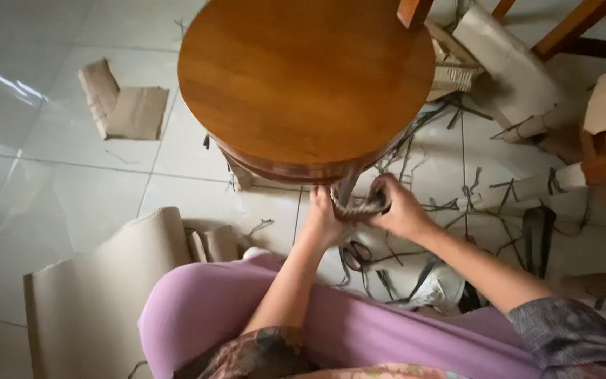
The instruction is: Wrapping the legs of a wooden stool with fiber strips to finish or protect them
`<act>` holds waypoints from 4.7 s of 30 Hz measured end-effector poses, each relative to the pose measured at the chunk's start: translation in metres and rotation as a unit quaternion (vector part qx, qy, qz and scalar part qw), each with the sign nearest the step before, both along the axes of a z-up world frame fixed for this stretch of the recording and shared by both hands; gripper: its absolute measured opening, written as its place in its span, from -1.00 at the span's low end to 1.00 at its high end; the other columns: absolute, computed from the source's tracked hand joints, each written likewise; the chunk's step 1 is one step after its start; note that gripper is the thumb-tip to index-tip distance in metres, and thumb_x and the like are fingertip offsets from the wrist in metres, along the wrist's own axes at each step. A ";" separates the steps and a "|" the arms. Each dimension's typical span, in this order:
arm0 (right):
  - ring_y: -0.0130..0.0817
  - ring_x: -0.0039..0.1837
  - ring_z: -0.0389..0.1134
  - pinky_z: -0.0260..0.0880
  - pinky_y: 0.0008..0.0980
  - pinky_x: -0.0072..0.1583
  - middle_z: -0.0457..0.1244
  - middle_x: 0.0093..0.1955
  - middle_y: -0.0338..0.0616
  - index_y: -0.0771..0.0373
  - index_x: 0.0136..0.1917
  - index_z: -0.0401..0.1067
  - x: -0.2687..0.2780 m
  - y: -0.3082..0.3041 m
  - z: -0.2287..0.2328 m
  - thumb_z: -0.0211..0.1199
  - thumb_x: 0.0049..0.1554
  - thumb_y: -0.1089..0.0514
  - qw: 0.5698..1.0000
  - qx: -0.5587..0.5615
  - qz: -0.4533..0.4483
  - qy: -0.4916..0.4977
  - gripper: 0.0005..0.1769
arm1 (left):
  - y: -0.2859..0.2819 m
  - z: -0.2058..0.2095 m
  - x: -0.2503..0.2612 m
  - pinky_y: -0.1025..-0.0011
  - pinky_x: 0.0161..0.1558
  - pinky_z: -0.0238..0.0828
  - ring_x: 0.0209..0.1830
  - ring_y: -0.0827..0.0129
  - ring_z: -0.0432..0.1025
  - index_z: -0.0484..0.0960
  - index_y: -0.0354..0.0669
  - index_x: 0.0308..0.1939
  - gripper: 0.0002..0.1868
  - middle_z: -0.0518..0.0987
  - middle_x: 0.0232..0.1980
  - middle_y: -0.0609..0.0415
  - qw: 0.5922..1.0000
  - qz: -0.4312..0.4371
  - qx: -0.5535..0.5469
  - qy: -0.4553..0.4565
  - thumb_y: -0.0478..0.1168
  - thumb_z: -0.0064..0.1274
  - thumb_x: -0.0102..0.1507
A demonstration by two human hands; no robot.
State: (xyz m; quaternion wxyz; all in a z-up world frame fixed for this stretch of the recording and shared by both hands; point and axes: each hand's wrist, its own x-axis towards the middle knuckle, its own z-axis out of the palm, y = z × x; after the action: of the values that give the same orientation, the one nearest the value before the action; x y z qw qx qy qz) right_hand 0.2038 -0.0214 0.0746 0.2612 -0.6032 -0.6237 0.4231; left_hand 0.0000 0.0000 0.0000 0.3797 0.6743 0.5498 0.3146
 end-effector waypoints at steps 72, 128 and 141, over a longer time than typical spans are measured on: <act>0.17 0.04 0.51 0.52 0.08 -0.09 0.43 -0.07 0.14 0.31 -0.03 0.56 0.072 -0.020 -0.386 0.09 0.16 0.02 0.911 -0.206 -0.096 -0.345 -0.64 | 0.013 0.063 0.021 -0.02 0.26 0.42 0.28 -0.13 0.46 -0.36 -0.49 0.54 0.29 0.54 0.22 -0.34 0.838 -0.147 -0.352 0.390 0.28 0.14 0.21; -0.18 -0.02 0.50 0.48 -0.17 0.02 0.52 -0.11 0.03 0.29 0.06 0.65 0.101 0.033 -0.041 0.49 0.00 0.22 0.948 -0.182 0.181 0.188 -0.67 | -0.019 0.078 0.049 0.42 -0.11 0.55 -0.22 0.44 0.61 0.76 -0.19 -0.14 -0.73 0.75 -0.28 0.00 0.954 -0.020 -0.222 -0.201 -0.15 0.36 0.15; -0.41 -0.11 0.46 0.52 -0.28 -0.04 0.50 -0.21 -0.10 0.16 -0.10 0.70 0.094 0.034 0.001 0.53 0.05 0.15 0.990 -0.049 0.100 0.092 -0.87 | -0.019 0.086 0.059 0.48 -0.16 0.55 -0.28 0.58 0.55 0.78 -0.06 -0.15 -0.83 0.74 -0.34 0.10 0.949 -0.014 -0.222 -0.222 -0.10 0.22 0.28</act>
State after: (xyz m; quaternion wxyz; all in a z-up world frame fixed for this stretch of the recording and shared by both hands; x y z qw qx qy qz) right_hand 0.2978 0.0129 0.0759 0.2437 -0.5086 -0.6325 0.5309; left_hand 0.0586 -0.0193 0.0857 0.6367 0.4934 0.4982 0.3208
